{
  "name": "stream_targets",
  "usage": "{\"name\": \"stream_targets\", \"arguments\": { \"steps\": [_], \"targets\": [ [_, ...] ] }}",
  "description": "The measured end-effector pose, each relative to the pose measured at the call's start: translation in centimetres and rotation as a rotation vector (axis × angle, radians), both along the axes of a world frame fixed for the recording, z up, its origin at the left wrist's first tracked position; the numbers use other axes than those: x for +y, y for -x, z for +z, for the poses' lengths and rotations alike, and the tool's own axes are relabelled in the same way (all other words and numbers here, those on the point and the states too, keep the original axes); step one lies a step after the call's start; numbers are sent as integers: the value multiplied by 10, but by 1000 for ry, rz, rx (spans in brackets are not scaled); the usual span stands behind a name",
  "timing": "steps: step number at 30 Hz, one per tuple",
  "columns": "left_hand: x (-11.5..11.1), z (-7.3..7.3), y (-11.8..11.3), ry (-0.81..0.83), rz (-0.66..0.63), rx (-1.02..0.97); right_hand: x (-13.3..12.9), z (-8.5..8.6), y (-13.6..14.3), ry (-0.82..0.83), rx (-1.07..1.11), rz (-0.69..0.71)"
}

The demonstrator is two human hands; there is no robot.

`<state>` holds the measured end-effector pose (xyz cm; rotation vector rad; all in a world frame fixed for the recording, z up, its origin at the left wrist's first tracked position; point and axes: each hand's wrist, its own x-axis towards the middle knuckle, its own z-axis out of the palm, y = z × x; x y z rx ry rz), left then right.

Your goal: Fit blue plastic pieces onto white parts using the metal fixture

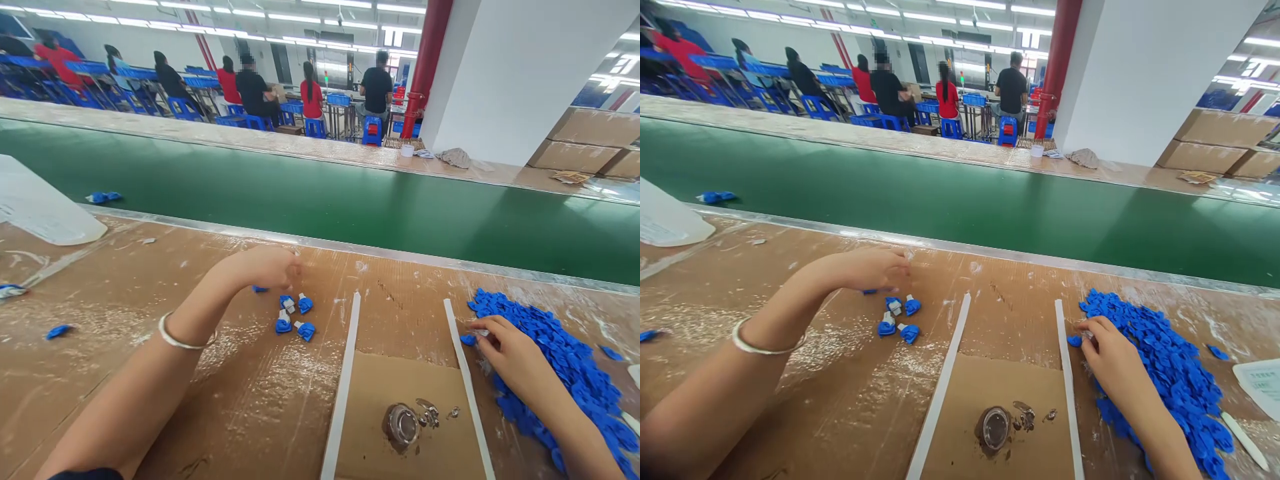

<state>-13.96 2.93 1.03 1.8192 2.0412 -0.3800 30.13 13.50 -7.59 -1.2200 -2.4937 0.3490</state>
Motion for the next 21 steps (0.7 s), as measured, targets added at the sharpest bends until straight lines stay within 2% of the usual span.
{"name": "stream_targets", "arguments": {
  "steps": [4, 7, 11, 15, 21],
  "targets": [
    [-4, -1, -24, 71, -50, -20, -9, 2, 7, -207, -49, 137],
    [-2, -9, -35, 123, -61, -31, -13, -6, 12, -316, -88, 134],
    [1, -14, -42, 142, -80, -19, -16, -17, 15, -371, -104, 119],
    [5, -19, -46, 74, -106, -110, -16, -19, 15, -429, -100, 106],
    [12, -37, -55, -118, -143, -284, -13, -19, 11, -476, -133, 92]
  ]
}}
